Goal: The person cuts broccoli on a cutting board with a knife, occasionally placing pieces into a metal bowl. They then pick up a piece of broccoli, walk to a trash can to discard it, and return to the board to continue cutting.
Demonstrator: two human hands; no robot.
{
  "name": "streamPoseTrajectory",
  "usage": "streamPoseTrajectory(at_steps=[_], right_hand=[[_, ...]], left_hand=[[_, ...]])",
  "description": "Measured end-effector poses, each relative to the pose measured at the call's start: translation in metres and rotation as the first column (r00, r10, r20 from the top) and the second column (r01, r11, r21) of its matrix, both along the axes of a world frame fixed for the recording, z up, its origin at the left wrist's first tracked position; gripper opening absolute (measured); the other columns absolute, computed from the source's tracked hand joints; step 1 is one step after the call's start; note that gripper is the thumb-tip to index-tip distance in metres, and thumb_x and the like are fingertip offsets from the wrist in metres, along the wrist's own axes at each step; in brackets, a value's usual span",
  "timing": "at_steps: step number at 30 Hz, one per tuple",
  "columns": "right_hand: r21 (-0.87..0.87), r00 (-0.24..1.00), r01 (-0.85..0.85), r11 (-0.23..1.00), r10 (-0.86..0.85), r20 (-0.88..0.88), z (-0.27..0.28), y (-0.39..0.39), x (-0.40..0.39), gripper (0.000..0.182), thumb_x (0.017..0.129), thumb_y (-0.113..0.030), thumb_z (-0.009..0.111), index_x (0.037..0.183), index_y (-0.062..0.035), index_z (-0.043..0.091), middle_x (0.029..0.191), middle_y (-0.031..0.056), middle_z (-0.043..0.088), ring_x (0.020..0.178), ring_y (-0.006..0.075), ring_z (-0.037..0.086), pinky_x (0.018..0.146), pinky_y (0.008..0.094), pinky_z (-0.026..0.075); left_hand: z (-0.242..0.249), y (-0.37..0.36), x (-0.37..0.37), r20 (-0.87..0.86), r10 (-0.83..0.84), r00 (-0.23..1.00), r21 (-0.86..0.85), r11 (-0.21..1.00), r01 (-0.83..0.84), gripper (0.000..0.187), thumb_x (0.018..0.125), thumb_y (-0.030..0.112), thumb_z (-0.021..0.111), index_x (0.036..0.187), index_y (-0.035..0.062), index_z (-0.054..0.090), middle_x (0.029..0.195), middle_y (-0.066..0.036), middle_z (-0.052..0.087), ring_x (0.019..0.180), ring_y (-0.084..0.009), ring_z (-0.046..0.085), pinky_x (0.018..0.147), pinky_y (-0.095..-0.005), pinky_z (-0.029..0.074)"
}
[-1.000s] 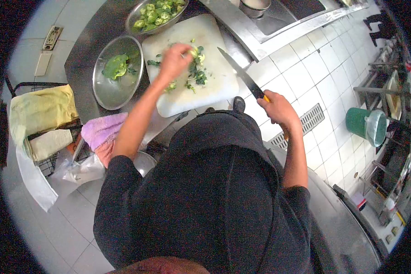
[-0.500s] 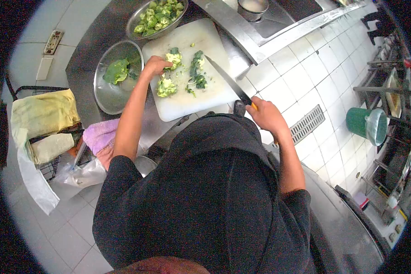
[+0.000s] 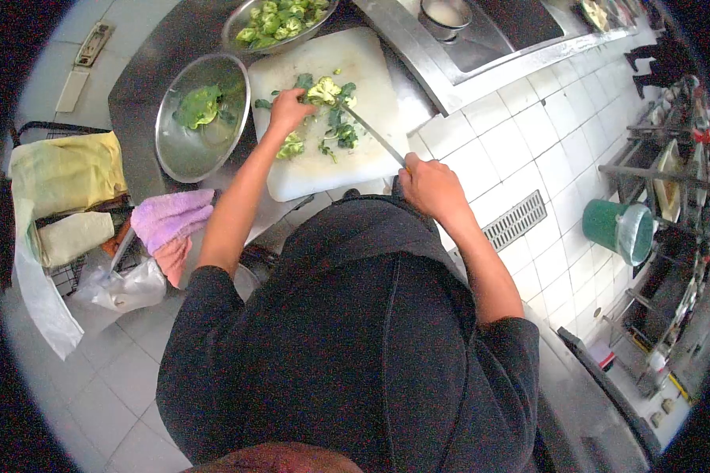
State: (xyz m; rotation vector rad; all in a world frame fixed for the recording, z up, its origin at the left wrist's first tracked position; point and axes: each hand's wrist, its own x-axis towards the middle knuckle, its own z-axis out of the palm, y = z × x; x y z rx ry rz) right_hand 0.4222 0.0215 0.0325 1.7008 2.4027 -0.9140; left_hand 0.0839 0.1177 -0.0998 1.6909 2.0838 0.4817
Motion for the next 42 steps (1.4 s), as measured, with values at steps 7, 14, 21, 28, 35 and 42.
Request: streamPoseTrajectory(at_steps=[7,14,21,28,35,42], right_hand=[[-0.031,0.998,0.019,0.999,-0.017,0.056,0.011,0.000,-0.001,0.026,0.096,-0.027,0.052,0.098,-0.0022,0.058,0.082,0.0264,0.068,0.084,0.0473,0.066,0.080,0.0558,0.052],[-0.026,0.997,0.016,1.000,-0.014,0.080,0.020,-0.012,0.004,0.026,0.096,-0.027,0.052,0.099,-0.0023,0.058,0.081,0.0259,0.067,0.082,0.0466,0.066,0.077,0.0559,0.052],[-0.043,0.995,0.034,0.999,-0.030,0.096,0.020,-0.017,0.002,0.026,0.096,-0.027,0.052,0.100,-0.0018,0.057,0.079,0.0262,0.067,0.081,0.0461,0.066,0.075,0.0557,0.053],[-0.052,0.992,0.033,0.998,-0.026,0.126,0.028,-0.020,-0.004,0.026,0.097,-0.025,0.050,0.102,-0.0007,0.058,0.081,0.0262,0.067,0.081,0.0453,0.067,0.076,0.0550,0.054],[-0.113,0.979,0.025,0.993,-0.002,0.202,0.023,-0.014,-0.017,0.025,0.096,-0.020,0.045,0.104,0.0010,0.056,0.087,0.0278,0.068,0.085,0.0454,0.068,0.077,0.0555,0.053],[-0.141,0.985,0.000,0.990,0.024,0.170,0.017,-0.009,-0.022,0.022,0.094,-0.016,0.044,0.104,0.0019,0.055,0.089,0.0286,0.068,0.087,0.0464,0.068,0.079,0.0552,0.053]], left_hand=[[0.014,0.007,0.014,0.239,-0.024,0.971,-0.010,1.000,0.027,0.051,0.070,0.023,0.079,0.116,0.0023,0.069,0.112,-0.020,0.070,0.101,-0.0314,0.068,0.090,-0.0388,0.053],[0.020,0.002,0.023,0.212,-0.172,0.962,0.067,0.985,0.161,0.044,0.073,0.021,0.074,0.113,0.0030,0.070,0.110,-0.017,0.069,0.098,-0.0319,0.067,0.090,-0.0407,0.052],[0.025,0.000,0.036,0.042,-0.288,0.957,0.222,0.936,0.273,0.036,0.074,0.016,0.070,0.106,0.0009,0.070,0.109,-0.017,0.068,0.100,-0.0362,0.065,0.093,-0.0423,0.051],[0.030,-0.004,0.042,0.004,-0.354,0.935,0.204,0.916,0.346,0.036,0.075,0.014,0.072,0.108,0.0006,0.070,0.109,-0.017,0.069,0.100,-0.0359,0.066,0.091,-0.0423,0.052],[0.028,-0.005,0.050,-0.036,-0.398,0.917,0.183,0.899,0.397,0.035,0.075,0.011,0.071,0.109,0.0012,0.070,0.109,-0.017,0.068,0.099,-0.0371,0.066,0.090,-0.0438,0.053],[0.023,-0.008,0.054,-0.022,-0.387,0.922,0.207,0.900,0.383,0.027,0.076,0.005,0.066,0.103,-0.0005,0.069,0.107,-0.016,0.068,0.097,-0.0382,0.065,0.089,-0.0451,0.053]])
